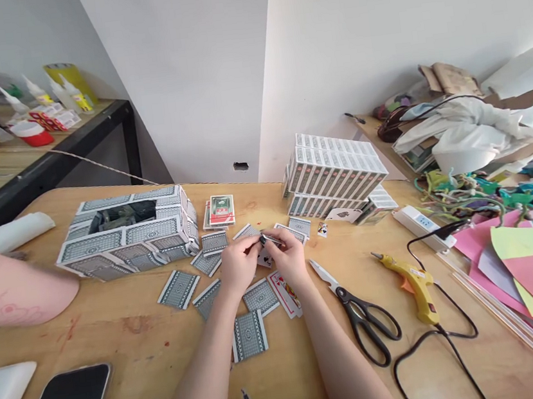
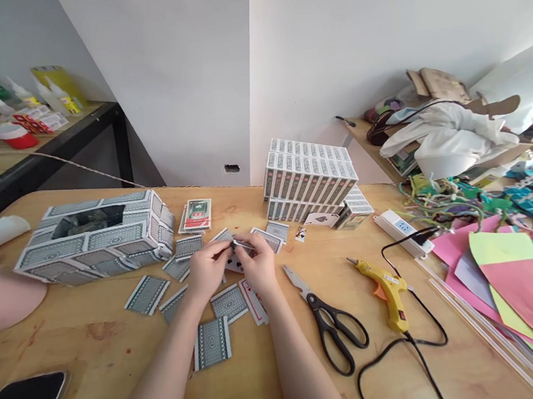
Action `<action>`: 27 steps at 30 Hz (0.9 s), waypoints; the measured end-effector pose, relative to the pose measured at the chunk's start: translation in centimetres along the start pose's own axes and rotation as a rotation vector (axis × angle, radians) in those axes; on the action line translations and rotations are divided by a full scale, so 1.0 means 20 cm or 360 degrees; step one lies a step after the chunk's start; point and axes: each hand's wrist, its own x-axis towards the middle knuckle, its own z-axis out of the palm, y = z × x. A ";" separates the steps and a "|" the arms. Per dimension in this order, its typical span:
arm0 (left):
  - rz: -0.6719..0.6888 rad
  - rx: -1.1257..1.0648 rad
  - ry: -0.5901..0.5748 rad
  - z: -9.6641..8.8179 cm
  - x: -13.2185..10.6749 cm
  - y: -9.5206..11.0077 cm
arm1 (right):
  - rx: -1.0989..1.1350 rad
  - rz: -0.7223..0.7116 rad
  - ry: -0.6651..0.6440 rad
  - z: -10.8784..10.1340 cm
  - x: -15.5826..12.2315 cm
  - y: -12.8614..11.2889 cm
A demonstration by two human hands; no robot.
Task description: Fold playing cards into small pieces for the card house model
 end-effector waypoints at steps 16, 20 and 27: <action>-0.0242 -0.0303 -0.0262 -0.01 -0.02 0.06 | 0.0341 0.0406 0.0283 -0.02 0.03 0.07; -0.0148 -0.0216 -0.0241 0.00 -0.02 0.04 | 0.0323 0.0362 0.0298 -0.03 0.03 0.05; 0.0151 0.0282 -0.0042 0.02 -0.02 0.02 | 0.0237 0.0308 0.0281 -0.02 0.02 0.04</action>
